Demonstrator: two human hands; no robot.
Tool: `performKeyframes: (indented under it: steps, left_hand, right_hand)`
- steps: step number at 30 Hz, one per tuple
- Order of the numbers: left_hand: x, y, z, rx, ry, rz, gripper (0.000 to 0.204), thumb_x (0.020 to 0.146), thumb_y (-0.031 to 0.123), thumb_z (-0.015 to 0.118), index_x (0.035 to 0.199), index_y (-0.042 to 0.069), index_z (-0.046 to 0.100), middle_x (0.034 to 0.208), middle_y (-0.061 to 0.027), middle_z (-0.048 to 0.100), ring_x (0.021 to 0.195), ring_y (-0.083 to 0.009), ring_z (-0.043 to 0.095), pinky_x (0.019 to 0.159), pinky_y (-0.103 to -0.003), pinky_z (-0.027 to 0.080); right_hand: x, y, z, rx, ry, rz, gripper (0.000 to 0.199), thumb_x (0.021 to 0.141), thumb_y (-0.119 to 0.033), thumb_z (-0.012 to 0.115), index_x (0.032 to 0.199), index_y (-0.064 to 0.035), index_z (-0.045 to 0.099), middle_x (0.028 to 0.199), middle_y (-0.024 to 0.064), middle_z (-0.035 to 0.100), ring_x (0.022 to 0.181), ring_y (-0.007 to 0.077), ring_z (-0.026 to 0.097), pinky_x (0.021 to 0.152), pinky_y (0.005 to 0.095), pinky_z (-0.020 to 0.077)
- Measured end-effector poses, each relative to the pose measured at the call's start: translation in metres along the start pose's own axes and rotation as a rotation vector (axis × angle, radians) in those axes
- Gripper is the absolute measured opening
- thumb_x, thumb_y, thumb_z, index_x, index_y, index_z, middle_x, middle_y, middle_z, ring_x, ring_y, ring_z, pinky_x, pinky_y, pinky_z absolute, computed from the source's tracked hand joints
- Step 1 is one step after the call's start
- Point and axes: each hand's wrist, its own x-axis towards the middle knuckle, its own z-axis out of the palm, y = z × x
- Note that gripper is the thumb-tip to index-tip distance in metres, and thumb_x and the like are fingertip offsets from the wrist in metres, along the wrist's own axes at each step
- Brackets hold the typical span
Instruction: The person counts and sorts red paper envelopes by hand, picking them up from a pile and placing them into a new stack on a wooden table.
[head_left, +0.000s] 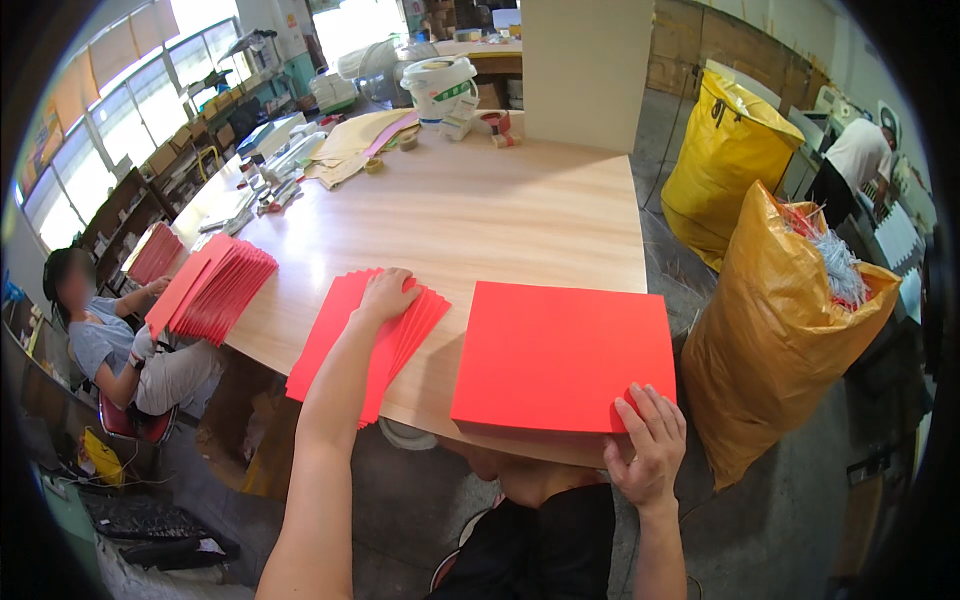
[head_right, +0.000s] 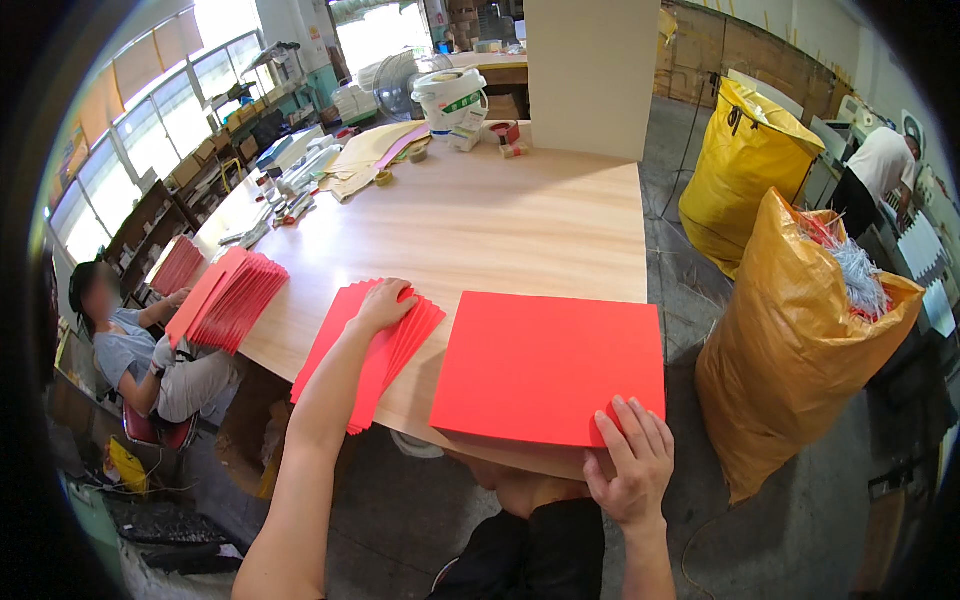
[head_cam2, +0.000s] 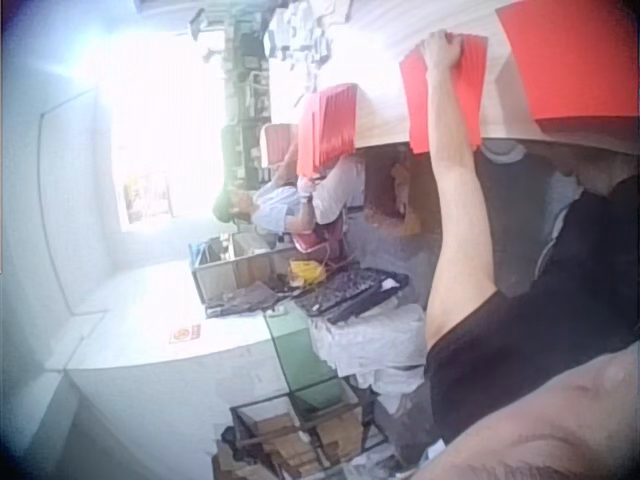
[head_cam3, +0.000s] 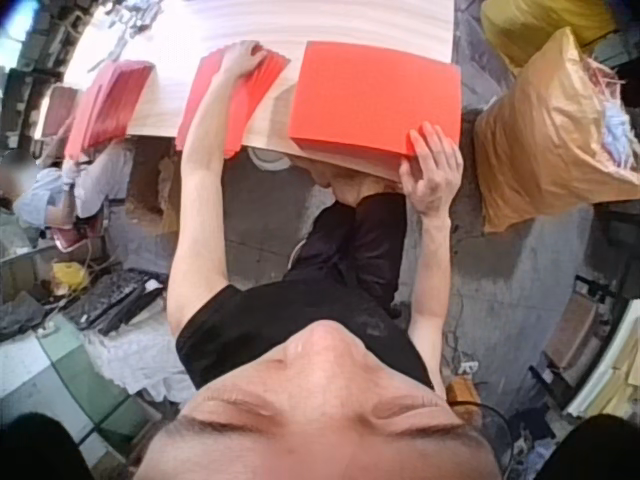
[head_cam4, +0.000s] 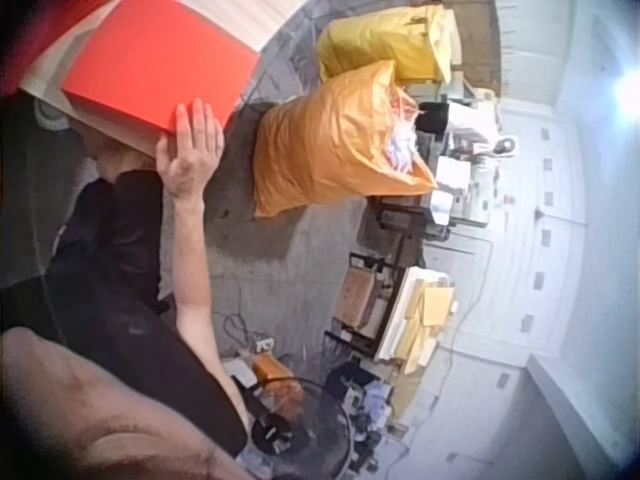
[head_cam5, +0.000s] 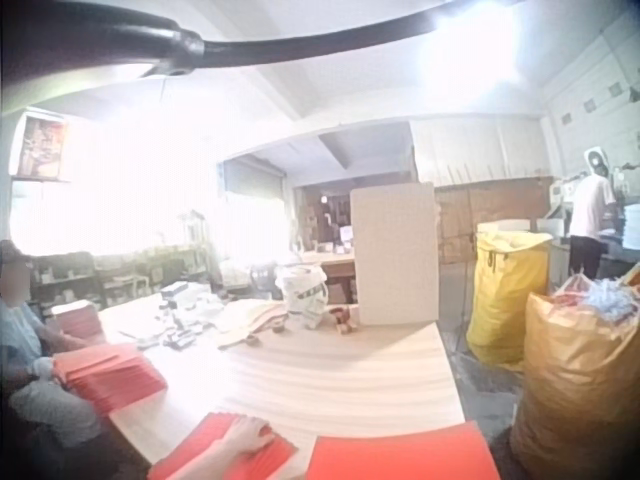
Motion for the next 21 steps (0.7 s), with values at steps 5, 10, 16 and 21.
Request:
performKeyframes:
  steps: [5, 10, 16, 21]
  left_hand:
    - [0.001, -0.009, 0.009, 0.007, 0.064, 0.041, 0.054, 0.106, 0.046, 0.064, 0.145, 0.008, 0.067, 0.152, -0.0159, 0.065, 0.145, -0.0358, 0.057, 0.125, -0.052, 0.04]
    - [0.002, -0.008, 0.014, -0.002, 0.089, 0.019, 0.048, 0.109, 0.042, 0.062, 0.142, 0.009, 0.068, 0.152, -0.0144, 0.066, 0.143, -0.0348, 0.058, 0.126, -0.056, 0.038]
    - [-0.003, 0.004, 0.017, -0.008, 0.102, -0.085, 0.043, 0.11, 0.04, 0.059, 0.139, 0.01, 0.068, 0.149, -0.0143, 0.067, 0.143, -0.0352, 0.058, 0.128, -0.059, 0.034]
    - [-0.005, 0.005, 0.019, -0.016, 0.149, -0.082, 0.041, 0.109, 0.039, 0.059, 0.137, 0.01, 0.068, 0.148, -0.0139, 0.067, 0.141, -0.0347, 0.059, 0.128, -0.059, 0.034]
  right_hand:
    - [0.001, -0.001, 0.002, 0.005, 0.003, 0.001, 0.054, 0.08, -0.018, 0.08, 0.133, -0.0099, 0.077, 0.147, 0.0153, 0.07, 0.14, 0.0357, 0.063, 0.121, 0.0506, 0.0429]
    - [0.001, 0.0, 0.003, 0.011, 0.006, -0.003, 0.054, 0.08, -0.018, 0.081, 0.133, -0.0097, 0.077, 0.147, 0.0153, 0.07, 0.14, 0.0356, 0.063, 0.121, 0.0507, 0.0432]
    - [0.002, 0.0, 0.002, 0.01, 0.004, 0.0, 0.054, 0.08, -0.018, 0.081, 0.133, -0.0095, 0.077, 0.147, 0.0151, 0.07, 0.14, 0.0355, 0.063, 0.121, 0.0508, 0.0435]
    - [0.001, 0.0, 0.004, 0.006, 0.011, -0.004, 0.054, 0.079, -0.018, 0.082, 0.132, -0.0097, 0.077, 0.147, 0.0149, 0.07, 0.14, 0.0355, 0.063, 0.12, 0.0507, 0.0438]
